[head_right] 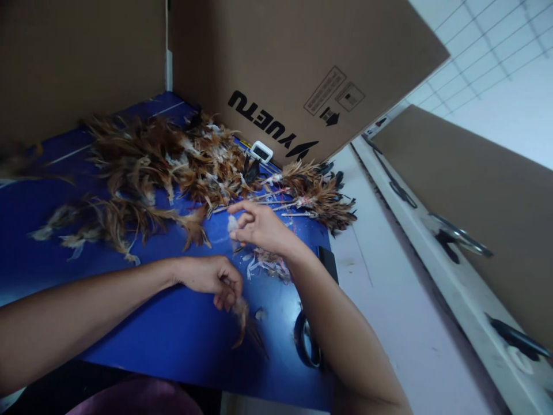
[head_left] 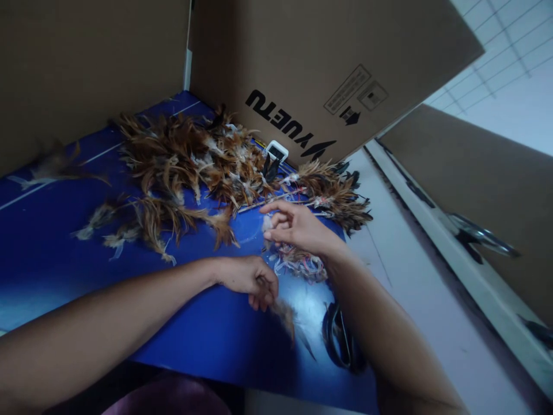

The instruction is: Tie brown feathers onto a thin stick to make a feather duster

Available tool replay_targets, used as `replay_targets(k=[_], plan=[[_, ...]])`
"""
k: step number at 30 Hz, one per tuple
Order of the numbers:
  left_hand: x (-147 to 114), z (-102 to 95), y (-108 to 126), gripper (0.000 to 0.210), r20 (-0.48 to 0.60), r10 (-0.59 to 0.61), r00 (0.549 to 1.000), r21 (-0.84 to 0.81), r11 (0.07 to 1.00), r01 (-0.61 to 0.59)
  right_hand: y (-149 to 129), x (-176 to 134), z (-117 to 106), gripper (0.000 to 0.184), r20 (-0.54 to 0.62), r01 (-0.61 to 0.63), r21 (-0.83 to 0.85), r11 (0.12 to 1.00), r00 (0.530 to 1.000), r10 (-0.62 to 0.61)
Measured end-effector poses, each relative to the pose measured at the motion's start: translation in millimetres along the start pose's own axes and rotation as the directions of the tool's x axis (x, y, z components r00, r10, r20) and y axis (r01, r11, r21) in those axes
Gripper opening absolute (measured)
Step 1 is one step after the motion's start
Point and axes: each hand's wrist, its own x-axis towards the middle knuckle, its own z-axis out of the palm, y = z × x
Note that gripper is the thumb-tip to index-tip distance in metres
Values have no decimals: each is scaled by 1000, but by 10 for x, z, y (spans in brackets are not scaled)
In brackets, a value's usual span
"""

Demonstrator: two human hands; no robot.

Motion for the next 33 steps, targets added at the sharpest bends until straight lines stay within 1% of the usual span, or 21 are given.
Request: replay_targets(k=[2, 3, 4, 5, 6, 7, 8, 10, 11, 12, 13, 15, 18, 20, 23, 25, 27, 28, 30, 31, 33], plan=[[-1, 2, 0, 12, -2, 12, 1000, 10, 1000, -12, 70, -132, -95, 35, 6, -35, -160, 987, 999, 36], [-2, 3, 1, 11, -3, 15, 1000, 14, 1000, -15, 91, -180, -127, 30, -1, -54, -305, 951, 998, 56], [-2, 3, 1, 11, -4, 13, 1000, 16, 1000, -13, 100, -210, -138, 26, -29, -73, -466, 882, 997, 67], [-3, 3, 0, 10, -6, 9, 1000, 17, 1000, -9, 96, -218, -124, 25, -69, -87, -612, 786, 996, 57], [-3, 3, -2, 10, -7, 4, 1000, 14, 1000, -4, 79, -203, -81, 25, -104, -89, -715, 694, 994, 21], [-2, 4, -5, 10, -7, 2, 1000, 7, 1000, -2, 54, -163, -10, 25, -122, -72, -768, 636, 992, -36], [0, 4, -10, 9, -6, 1, 1000, -1, 1000, -1, 22, -100, 85, 24, -114, -33, -782, 622, 989, -91], [6, 6, -23, 9, -5, -4, 1000, -20, 1000, 4, -40, 78, 317, 23, -24, 129, -720, 682, 977, -211], [10, 7, -30, 9, -6, -12, 1000, -29, 1000, 12, -64, 182, 434, 26, 12, 180, -698, 693, 971, -240], [15, 7, -37, 9, -10, -21, 1000, -36, 999, 20, -83, 289, 539, 31, 23, 199, -696, 690, 967, -255], [20, 6, -43, 10, -13, -30, 999, -41, 999, 29, -97, 390, 625, 34, 41, 204, -711, 673, 967, -251], [28, 1, -47, 13, -7, -40, 999, -52, 998, 40, -120, 563, 728, 27, 82, 184, -758, 625, 979, -189], [33, -9, -38, 17, 18, -27, 999, -60, 998, 28, -205, 729, 767, 17, 159, 211, -787, 580, 977, -139], [36, -14, -36, 18, 24, -8, 1000, -54, 999, 10, -323, 809, 805, 12, 240, 273, -748, 605, 961, -138], [54, -19, -62, 17, 25, -6, 1000, -44, 999, 8, -569, 966, 946, 7, 327, 337, -629, 700, 932, -156], [72, -23, -95, 16, 26, -6, 1000, -65, 998, 8, -731, 1109, 1035, 10, 289, 378, -512, 771, 921, -260], [86, -27, -125, 14, 29, 3, 1000, -89, 996, 0, -847, 1257, 1061, 19, 173, 416, -426, 804, 909, -379], [89, -28, -135, 14, 30, 8, 1000, -92, 996, -5, -878, 1322, 1048, 21, 94, 399, -443, 803, 912, -400], [89, -32, -144, 13, 35, 12, 999, -78, 997, -9, -877, 1422, 995, 22, -45, 275, -554, 786, 933, -358], [87, -32, -144, 13, 35, 10, 999, -68, 998, -8, -847, 1457, 969, 24, -90, 194, -611, 767, 946, -311], [84, -33, -140, 14, 28, 1, 1000, -58, 998, 0, -748, 1504, 938, 36, -130, 66, -685, 726, 969, -211]])
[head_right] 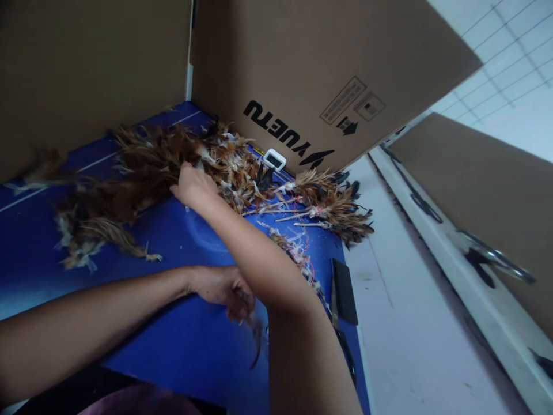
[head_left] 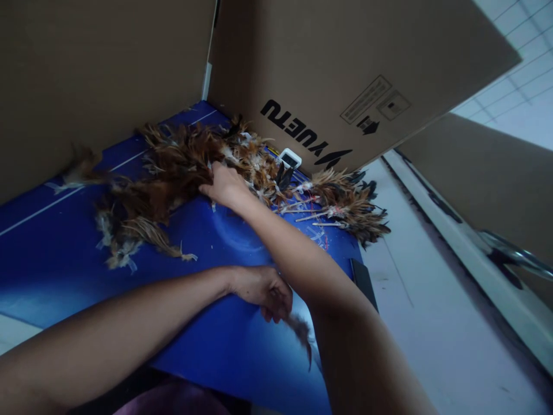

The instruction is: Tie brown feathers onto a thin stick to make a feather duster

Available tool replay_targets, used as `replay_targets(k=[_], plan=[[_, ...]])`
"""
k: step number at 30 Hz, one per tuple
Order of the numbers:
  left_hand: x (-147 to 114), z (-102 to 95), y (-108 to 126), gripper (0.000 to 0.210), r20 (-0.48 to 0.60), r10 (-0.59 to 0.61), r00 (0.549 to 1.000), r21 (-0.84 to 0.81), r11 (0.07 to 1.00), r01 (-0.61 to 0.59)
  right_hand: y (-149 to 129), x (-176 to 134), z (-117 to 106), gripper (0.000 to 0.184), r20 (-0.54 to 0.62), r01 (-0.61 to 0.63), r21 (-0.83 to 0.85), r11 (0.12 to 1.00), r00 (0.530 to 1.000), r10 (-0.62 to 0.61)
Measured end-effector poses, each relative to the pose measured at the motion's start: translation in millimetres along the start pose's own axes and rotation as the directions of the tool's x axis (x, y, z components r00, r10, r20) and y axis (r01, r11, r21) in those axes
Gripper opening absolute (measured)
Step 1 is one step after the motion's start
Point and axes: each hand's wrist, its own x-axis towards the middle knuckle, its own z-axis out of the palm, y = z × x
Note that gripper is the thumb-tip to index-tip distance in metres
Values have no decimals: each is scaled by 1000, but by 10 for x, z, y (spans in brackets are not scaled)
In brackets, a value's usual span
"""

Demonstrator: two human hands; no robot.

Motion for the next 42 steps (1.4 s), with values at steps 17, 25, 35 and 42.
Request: replay_targets(k=[17, 25, 35, 42], plan=[[-35, 15, 89, 22, -5, -4, 1000, 54, 999, 5, 388, -146, -355, 33, 38, -13, -177, 984, 999, 20], [-57, 29, 124, 23, -3, -20, 1000, 14, 1000, 20, 784, -277, -239, 12, 85, -163, -165, 973, 980, 178], [-88, 43, 153, 21, -28, -40, 999, 18, 999, 41, 572, -368, -676, 6, -60, 85, 627, 774, 996, -61], [-81, 41, 160, 13, -33, -34, 999, 49, 998, 35, 938, -295, -337, 34, 104, 53, -26, 998, 993, -50]])
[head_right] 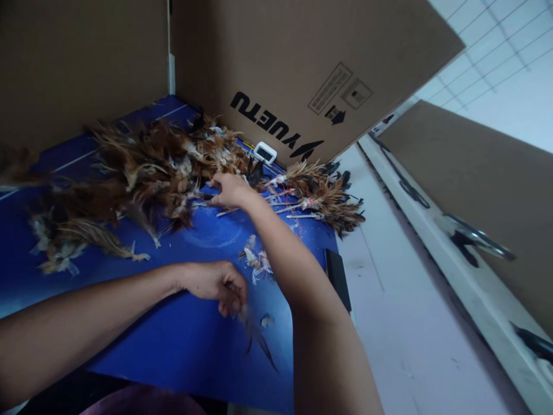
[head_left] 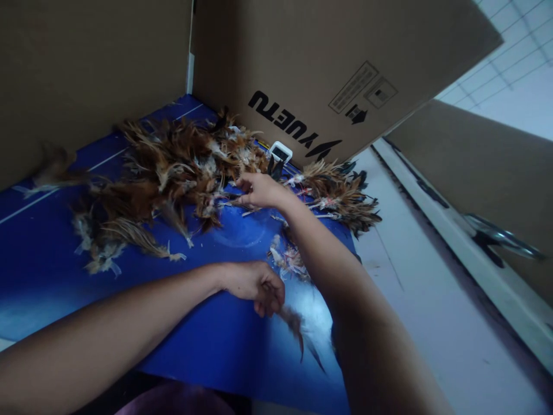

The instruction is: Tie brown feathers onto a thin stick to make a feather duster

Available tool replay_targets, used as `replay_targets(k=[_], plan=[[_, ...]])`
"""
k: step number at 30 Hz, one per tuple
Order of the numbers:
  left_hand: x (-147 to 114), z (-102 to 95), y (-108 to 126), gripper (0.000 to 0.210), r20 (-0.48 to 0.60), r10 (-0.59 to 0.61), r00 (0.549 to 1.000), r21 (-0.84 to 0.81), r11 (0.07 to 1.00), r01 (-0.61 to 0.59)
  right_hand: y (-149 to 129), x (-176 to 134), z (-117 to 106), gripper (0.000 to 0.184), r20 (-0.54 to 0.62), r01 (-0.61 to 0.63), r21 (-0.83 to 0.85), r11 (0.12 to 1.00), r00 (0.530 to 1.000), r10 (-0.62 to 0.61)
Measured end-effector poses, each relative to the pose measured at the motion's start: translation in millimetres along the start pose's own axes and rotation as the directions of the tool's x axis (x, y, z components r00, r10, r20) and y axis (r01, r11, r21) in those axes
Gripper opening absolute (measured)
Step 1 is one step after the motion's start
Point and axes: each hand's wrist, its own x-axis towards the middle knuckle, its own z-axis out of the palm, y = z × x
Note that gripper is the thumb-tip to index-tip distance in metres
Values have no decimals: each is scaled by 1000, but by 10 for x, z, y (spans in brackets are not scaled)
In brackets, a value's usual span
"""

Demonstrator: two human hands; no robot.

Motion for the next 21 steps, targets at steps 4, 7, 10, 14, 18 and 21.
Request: replay_targets(k=[4, 7, 10, 14, 18, 21], plan=[[1, 1, -13, 7, -1, -19, 1000, -5, 1000, 19, -50, -22, 216, 18, 30, -41, -105, 994, 999, 44], [-15, 12, 11, 8, -11, -36, 999, -15, 999, 35, -156, -29, 165, 7, -10, 101, 197, 975, 995, -101], [-35, 25, 52, 9, -24, -41, 999, -10, 999, 41, -171, 13, 13, 16, -159, 272, 443, 854, 962, -224], [-37, 24, 67, 11, -21, -30, 999, 6, 1000, 30, -14, 130, -28, 13, -269, 168, 186, 968, 956, -114], [-13, 1, 16, 15, 0, -36, 999, -8, 999, 36, 119, 256, 204, 27, -179, 4, -85, 996, 984, -20], [-5, -12, -17, 19, 3, -42, 999, -24, 999, 42, 133, 339, 369, 27, -198, -39, -111, 993, 980, 16]])
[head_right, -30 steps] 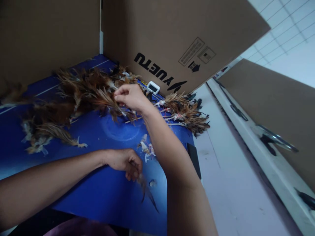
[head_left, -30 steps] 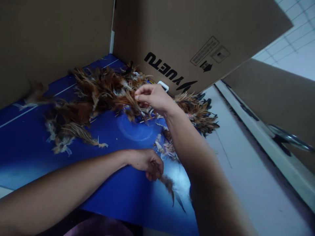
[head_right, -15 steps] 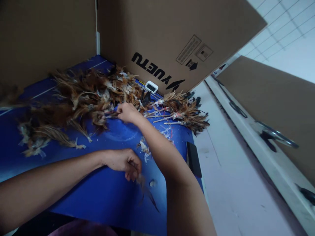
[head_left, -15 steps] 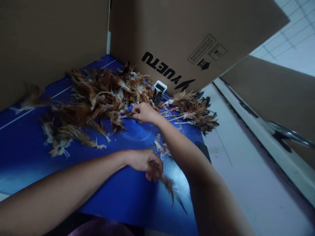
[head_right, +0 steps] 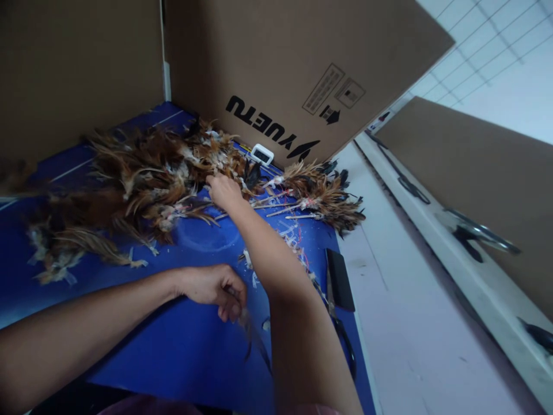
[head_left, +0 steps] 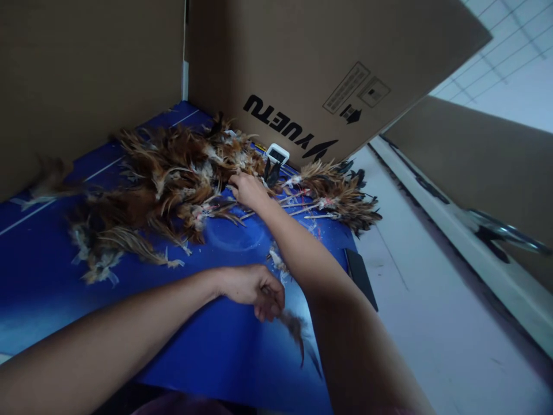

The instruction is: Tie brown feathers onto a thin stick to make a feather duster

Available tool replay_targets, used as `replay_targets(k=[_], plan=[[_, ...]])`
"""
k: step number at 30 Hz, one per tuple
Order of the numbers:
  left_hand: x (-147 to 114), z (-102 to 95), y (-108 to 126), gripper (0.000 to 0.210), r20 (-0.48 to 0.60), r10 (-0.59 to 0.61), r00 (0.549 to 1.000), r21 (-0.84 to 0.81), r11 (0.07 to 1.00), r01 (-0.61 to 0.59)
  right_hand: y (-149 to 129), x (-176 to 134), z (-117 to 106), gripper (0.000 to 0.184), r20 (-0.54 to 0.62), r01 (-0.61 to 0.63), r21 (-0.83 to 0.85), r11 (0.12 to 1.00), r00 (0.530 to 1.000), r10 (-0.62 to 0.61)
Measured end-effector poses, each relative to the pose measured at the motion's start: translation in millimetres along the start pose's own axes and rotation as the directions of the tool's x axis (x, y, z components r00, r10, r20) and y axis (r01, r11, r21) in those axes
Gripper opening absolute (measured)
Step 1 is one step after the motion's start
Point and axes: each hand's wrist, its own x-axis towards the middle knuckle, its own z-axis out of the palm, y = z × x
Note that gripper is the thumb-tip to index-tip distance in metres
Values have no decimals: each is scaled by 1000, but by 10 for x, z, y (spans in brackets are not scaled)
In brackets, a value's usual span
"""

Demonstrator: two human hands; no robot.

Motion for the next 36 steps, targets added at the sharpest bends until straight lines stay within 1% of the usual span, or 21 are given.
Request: replay_targets(k=[2, 5, 7, 8, 10, 11, 12, 14, 16, 17, 18, 19, 20, 21, 22, 24, 25, 26, 27, 31, 36], plan=[[0, 0, -5, 18, -1, 3, 1000, -2, 1000, -3, 1, 30, 45, 22, -14, -25, 33, 999, 1000, 25], [6, 9, 3, 10, -17, -2, 1000, -4, 1000, 2, 53, 33, -8, 15, -3, -18, 98, 995, 1000, 19], [18, 17, 9, 7, -24, -9, 1000, 0, 1000, 9, 101, -15, -107, 10, 7, -41, 273, 961, 999, 41], [24, 21, 12, 6, -25, -12, 1000, 1, 1000, 12, 117, -55, -170, 8, 19, -72, 411, 909, 997, 71], [30, 29, 18, 6, -26, -17, 1000, 0, 1000, 17, 117, -152, -310, 9, 63, -156, 673, 723, 986, 154], [28, 33, 22, 6, -29, -22, 999, -1, 1000, 22, 100, -202, -382, 10, 86, -188, 756, 627, 978, 189], [23, 37, 29, 6, -34, -27, 999, 0, 1000, 27, 75, -245, -452, 12, 103, -201, 802, 563, 974, 201], [4, 43, 51, 6, -43, -35, 998, 16, 999, 36, 20, -304, -572, 10, 111, -177, 842, 510, 981, 157], [-20, 48, 80, 7, -45, -39, 998, 37, 998, 41, 3, -315, -644, 6, 79, -115, 823, 556, 993, 89], [-31, 49, 95, 6, -44, -40, 998, 46, 998, 42, 19, -305, -654, 9, 47, -89, 771, 631, 995, 84], [-39, 51, 109, 6, -45, -40, 998, 52, 998, 42, 52, -288, -646, 11, 7, -87, 671, 736, 994, 111], [-44, 52, 120, 6, -46, -41, 998, 58, 997, 44, 98, -269, -620, 13, -31, -123, 528, 840, 986, 165], [-46, 54, 127, 6, -48, -45, 998, 65, 997, 48, 150, -250, -577, 17, -54, -194, 362, 912, 972, 229], [-45, 55, 132, 6, -51, -49, 997, 72, 996, 53, 202, -234, -520, 24, -52, -280, 202, 939, 954, 296], [-43, 57, 133, 6, -57, -54, 997, 78, 995, 59, 245, -222, -455, 35, -22, -357, 76, 931, 933, 359], [-34, 59, 128, 7, -66, -61, 996, 84, 994, 67, 294, -210, -318, 62, 77, -445, -46, 894, 891, 447], [-31, 59, 125, 7, -68, -60, 996, 85, 994, 66, 300, -207, -255, 71, 112, -456, -59, 888, 881, 460], [-28, 60, 121, 7, -69, -57, 996, 83, 995, 62, 298, -205, -199, 73, 119, -451, -55, 891, 883, 454], [-28, 60, 119, 7, -68, -52, 996, 77, 995, 57, 293, -201, -154, 69, 97, -435, -42, 900, 894, 437], [-37, 63, 122, 6, -69, -49, 996, 60, 997, 53, 337, -165, -79, 33, -45, -367, 84, 926, 927, 371], [-40, 58, 115, 5, -69, -50, 996, 57, 997, 54, 473, -137, -181, 23, -81, -368, 217, 904, 916, 392]])
